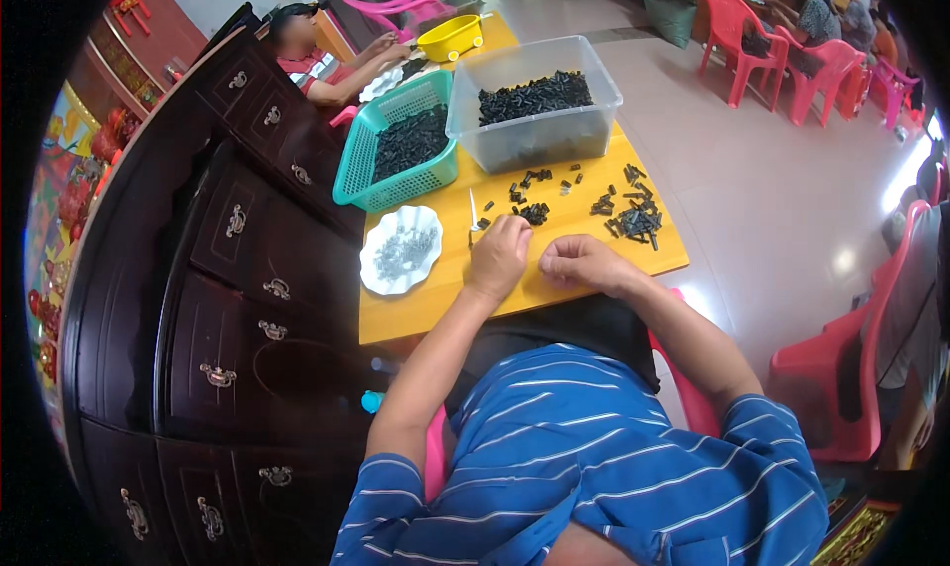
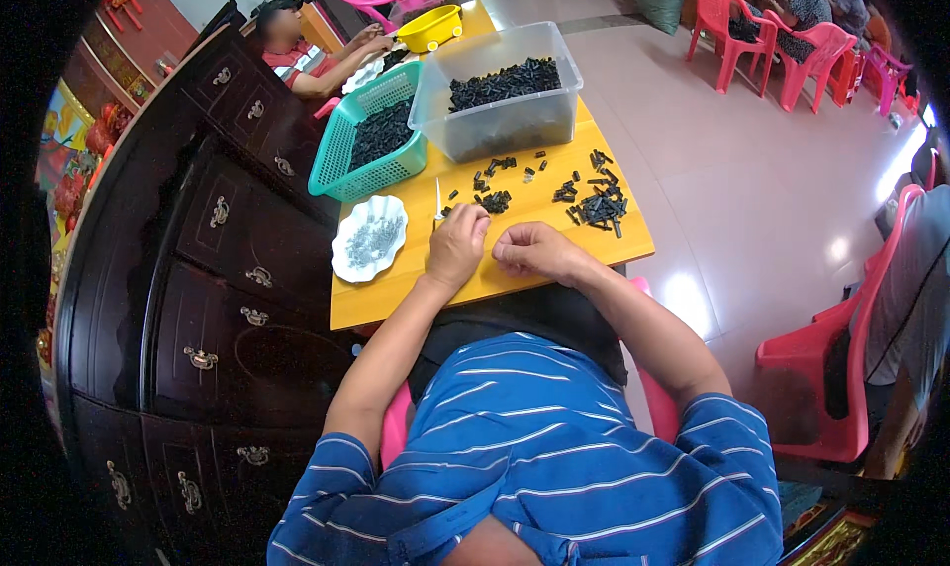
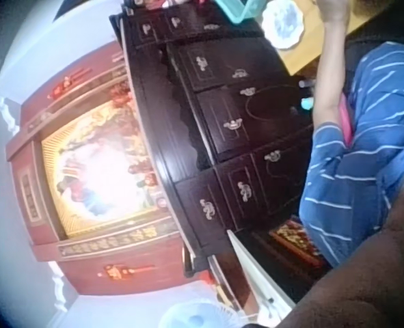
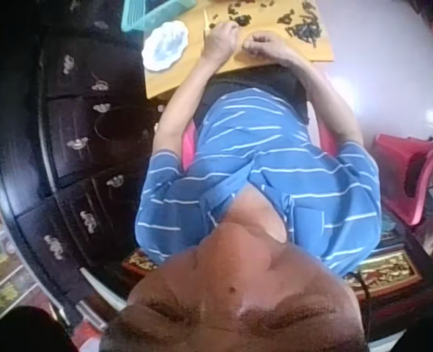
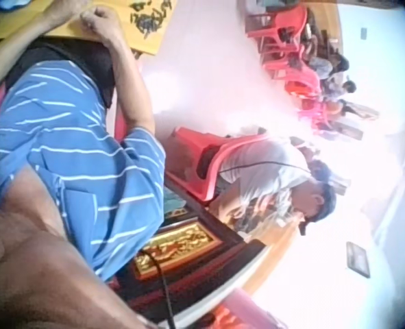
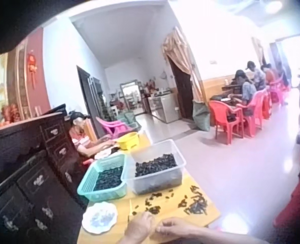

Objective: The person assembles small black plastic parts by fitting small components together by hand at a table.

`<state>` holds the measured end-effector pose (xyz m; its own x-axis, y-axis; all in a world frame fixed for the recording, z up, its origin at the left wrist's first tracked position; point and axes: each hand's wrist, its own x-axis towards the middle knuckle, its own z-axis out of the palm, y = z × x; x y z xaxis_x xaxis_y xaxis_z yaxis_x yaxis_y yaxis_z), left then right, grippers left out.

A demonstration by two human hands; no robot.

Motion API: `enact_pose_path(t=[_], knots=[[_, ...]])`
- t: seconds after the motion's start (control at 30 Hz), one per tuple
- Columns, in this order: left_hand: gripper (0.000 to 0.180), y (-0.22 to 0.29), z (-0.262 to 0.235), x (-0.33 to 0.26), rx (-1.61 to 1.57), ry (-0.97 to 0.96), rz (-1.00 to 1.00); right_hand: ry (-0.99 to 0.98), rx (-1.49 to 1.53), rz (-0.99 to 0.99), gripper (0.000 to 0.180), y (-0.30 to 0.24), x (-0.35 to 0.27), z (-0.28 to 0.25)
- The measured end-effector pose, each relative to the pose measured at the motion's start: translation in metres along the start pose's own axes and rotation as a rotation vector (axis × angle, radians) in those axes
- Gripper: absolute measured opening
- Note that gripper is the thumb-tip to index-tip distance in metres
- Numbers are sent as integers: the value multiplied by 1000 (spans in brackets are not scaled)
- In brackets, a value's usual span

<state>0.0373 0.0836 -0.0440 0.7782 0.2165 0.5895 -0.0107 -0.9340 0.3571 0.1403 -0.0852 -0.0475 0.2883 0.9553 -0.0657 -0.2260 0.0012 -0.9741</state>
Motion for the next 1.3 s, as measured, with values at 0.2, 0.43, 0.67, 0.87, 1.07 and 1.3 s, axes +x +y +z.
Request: enact_pose_path(t=[0.2, 0.43, 0.67, 0.87, 1.07, 1.3], knots=[[9, -7, -14, -14, -394, 127, -323, 58, -91, -19, 17, -6, 0, -5], [11, 3, -25, -49, -605, 162, -449, 78, -70, -13, 17, -21, 0, -13], [13, -13, -9, -71, -549, 133, -372, 235, -538, -164, 20, -59, 19, -33], [14, -14, -9, -71, -727, 159, -507, 540, -1347, -454, 11, -44, 66, -62], [14, -10, -13, -71, -681, 135, -471, 489, -1542, -351, 12, -31, 90, -68], [12, -7, -15, -70, -641, 127, -454, 541, -1615, -296, 13, -17, 95, -71]])
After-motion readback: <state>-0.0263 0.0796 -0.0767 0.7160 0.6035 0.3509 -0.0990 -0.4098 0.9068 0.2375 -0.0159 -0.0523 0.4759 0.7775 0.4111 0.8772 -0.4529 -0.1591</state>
